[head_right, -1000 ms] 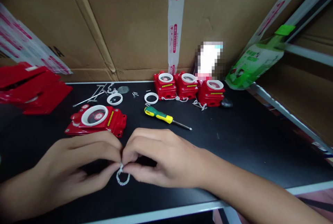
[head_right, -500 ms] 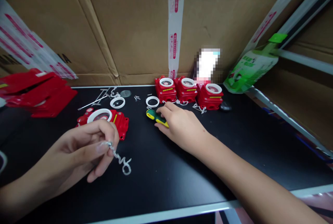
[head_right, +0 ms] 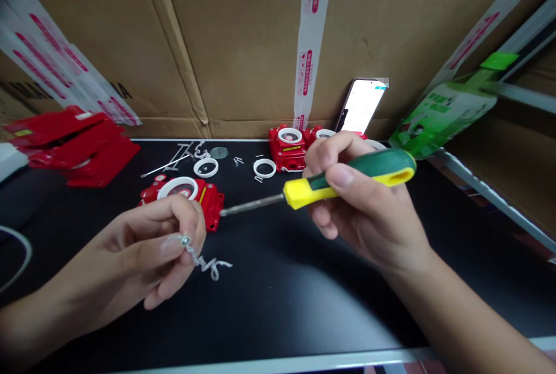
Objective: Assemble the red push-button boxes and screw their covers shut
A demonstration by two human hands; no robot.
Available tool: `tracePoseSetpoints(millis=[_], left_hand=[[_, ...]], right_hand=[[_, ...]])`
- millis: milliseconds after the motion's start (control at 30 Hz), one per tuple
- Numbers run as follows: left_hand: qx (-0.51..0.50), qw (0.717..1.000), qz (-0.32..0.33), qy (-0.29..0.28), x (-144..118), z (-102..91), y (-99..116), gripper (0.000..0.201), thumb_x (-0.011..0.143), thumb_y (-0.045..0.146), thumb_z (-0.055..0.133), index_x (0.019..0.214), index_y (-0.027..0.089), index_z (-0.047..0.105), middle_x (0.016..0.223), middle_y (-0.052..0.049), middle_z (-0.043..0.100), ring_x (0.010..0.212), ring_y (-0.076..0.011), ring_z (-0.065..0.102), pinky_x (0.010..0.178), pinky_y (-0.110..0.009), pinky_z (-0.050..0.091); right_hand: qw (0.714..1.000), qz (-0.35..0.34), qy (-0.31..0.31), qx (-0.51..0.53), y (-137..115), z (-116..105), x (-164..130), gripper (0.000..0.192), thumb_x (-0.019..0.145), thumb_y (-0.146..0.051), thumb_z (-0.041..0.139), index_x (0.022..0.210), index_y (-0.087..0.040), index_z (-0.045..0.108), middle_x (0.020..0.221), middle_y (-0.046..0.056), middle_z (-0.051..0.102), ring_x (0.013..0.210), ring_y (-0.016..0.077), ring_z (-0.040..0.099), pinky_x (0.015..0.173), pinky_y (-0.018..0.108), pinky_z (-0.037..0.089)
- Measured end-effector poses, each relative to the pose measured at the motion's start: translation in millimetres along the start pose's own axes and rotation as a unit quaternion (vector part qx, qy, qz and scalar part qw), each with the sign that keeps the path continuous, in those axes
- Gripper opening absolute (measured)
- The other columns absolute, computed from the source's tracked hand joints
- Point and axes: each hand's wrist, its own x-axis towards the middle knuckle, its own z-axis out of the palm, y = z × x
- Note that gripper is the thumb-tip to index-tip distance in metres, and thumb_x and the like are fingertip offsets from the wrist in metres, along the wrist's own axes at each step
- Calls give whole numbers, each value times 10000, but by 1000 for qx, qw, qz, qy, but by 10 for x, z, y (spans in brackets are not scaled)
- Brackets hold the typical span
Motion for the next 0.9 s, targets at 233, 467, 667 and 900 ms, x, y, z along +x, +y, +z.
tracePoseSetpoints(millis=[233,467,667,900], left_hand=[[-2,1000,7,9,11,-11,-22,89,1061,243,810,994,186,797,813,18,747,633,-42,718,585,-60,586],[21,1000,1,13,-13,-45,-47,64,1066,258,806,1020,214,795,833,12,747,649,-51,729,586,-59,584],[32,999,10,13,1,-53,-56,52,1075,259,791,1034,228,795,827,10,745,643,-61,733,573,-69,594],[29,999,22,35,12,-15,-32,72,1040,253,832,990,207,808,829,11,748,622,-69,739,552,-83,603]], right_hand=[[997,21,-42,67,19,78,-51,211,928,-347,849,893,-211,692,823,-30,589,385,53,543,289,266,324],[997,25,-46,54,70,111,-77,218,943,-355,861,910,-222,692,863,-27,599,420,73,590,315,250,416],[997,11,-52,53,81,102,-81,193,947,-332,860,919,-212,711,885,-21,606,443,66,601,336,241,446],[997,6,-62,51,72,91,-106,167,954,-314,852,941,-221,714,887,-11,589,476,82,621,352,254,481]])
